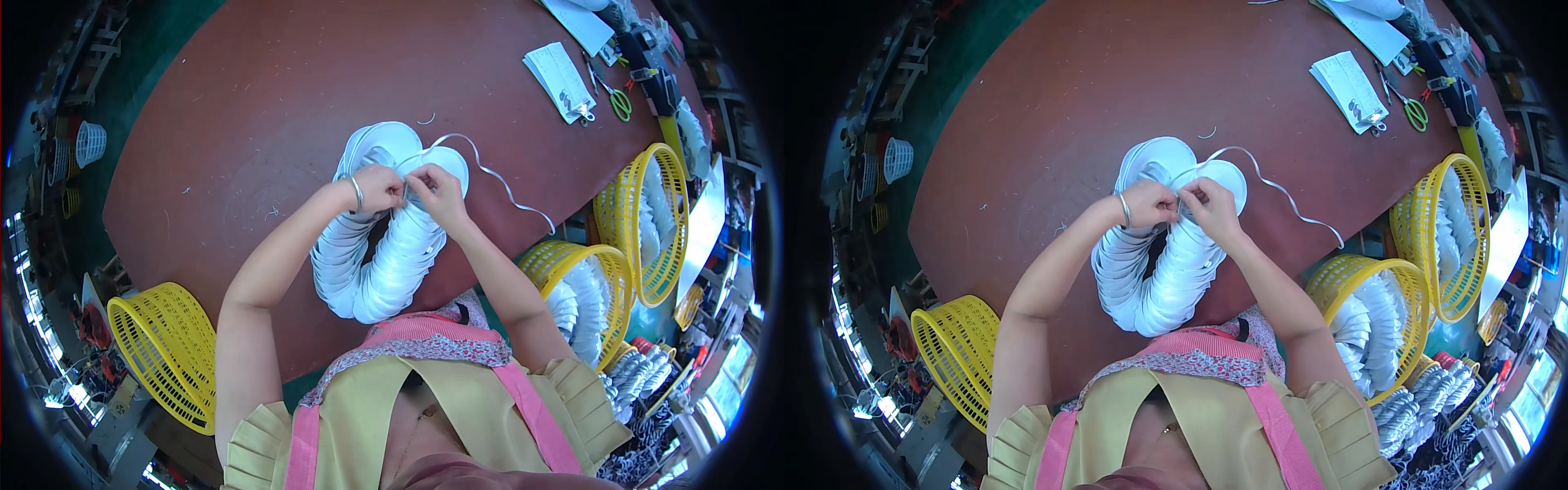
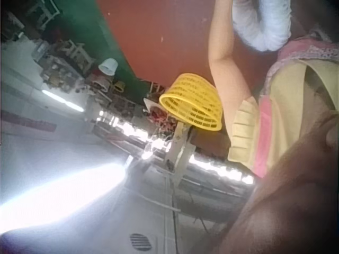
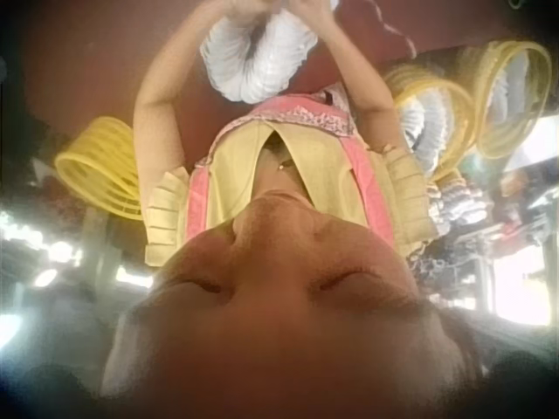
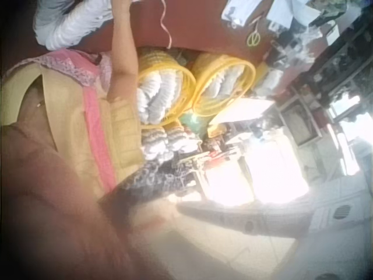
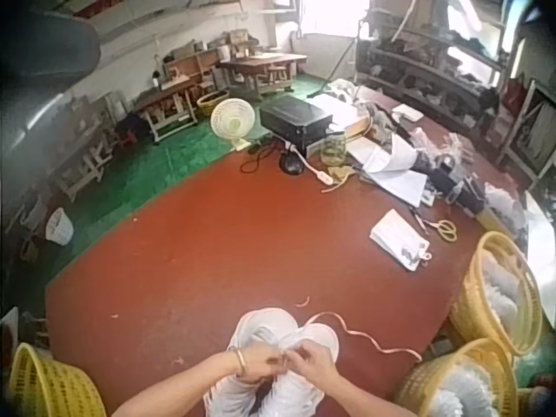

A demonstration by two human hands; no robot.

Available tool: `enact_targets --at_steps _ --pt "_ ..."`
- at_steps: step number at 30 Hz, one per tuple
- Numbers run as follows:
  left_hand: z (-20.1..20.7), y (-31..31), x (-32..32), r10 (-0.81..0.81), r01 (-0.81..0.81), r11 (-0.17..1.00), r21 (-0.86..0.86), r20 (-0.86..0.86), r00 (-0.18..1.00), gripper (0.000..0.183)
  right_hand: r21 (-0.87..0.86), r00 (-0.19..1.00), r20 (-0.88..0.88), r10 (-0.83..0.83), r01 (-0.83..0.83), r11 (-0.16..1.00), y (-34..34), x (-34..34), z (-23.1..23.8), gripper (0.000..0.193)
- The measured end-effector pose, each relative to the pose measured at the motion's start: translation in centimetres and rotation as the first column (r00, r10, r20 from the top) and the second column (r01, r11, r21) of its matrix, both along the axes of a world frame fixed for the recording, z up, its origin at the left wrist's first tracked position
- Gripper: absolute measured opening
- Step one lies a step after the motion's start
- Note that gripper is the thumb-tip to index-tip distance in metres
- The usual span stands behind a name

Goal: Tying stacks of white shoe components together with string and placing them in baskets.

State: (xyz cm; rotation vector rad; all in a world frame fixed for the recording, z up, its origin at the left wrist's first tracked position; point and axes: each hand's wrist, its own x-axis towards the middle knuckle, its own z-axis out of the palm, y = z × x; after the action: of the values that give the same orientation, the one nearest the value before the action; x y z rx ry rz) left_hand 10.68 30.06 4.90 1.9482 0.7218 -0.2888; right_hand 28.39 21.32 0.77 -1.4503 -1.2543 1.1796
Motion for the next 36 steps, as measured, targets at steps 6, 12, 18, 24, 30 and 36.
enact_targets --at_steps 6,12,18,24,30,36 --pt "-3.6 1.2 -0.5 0.28 -0.228 0.719 -0.657 -0.026 0.96 0.015 0.367 0.921 0.226 0.318 -0.383 0.848 -1.5 1.6 2.4 0.015" --pt "-4.7 2.0 -0.3 0.278 -0.229 0.781 -0.581 -0.005 0.961 0.013 0.313 0.902 0.225 0.369 -0.426 0.849 0.3 1.3 0.8 0.011" --pt "-0.7 -1.7 0.0 0.095 -0.133 0.96 0.246 0.16 0.983 0.025 0.239 0.894 0.342 0.289 -0.38 0.893 -6.5 3.1 3.3 0.007" --pt "-1.6 -1.0 0.2 0.036 -0.085 0.88 0.468 0.113 0.993 0.035 0.499 0.959 0.236 0.158 -0.259 0.827 -3.4 2.8 4.1 0.008" --pt "0.8 -0.6 -0.3 0.755 -0.566 0.421 -0.709 -0.072 0.652 0.036 -0.101 0.816 -0.356 0.455 -0.518 0.849 -1.5 -1.8 3.0 0.011" --pt "0.5 -0.1 -0.1 0.978 -0.727 -0.02 -0.687 -0.163 0.127 0.042 0.175 0.861 -0.073 0.503 -0.485 0.857 -4.0 -4.1 6.6 0.017"
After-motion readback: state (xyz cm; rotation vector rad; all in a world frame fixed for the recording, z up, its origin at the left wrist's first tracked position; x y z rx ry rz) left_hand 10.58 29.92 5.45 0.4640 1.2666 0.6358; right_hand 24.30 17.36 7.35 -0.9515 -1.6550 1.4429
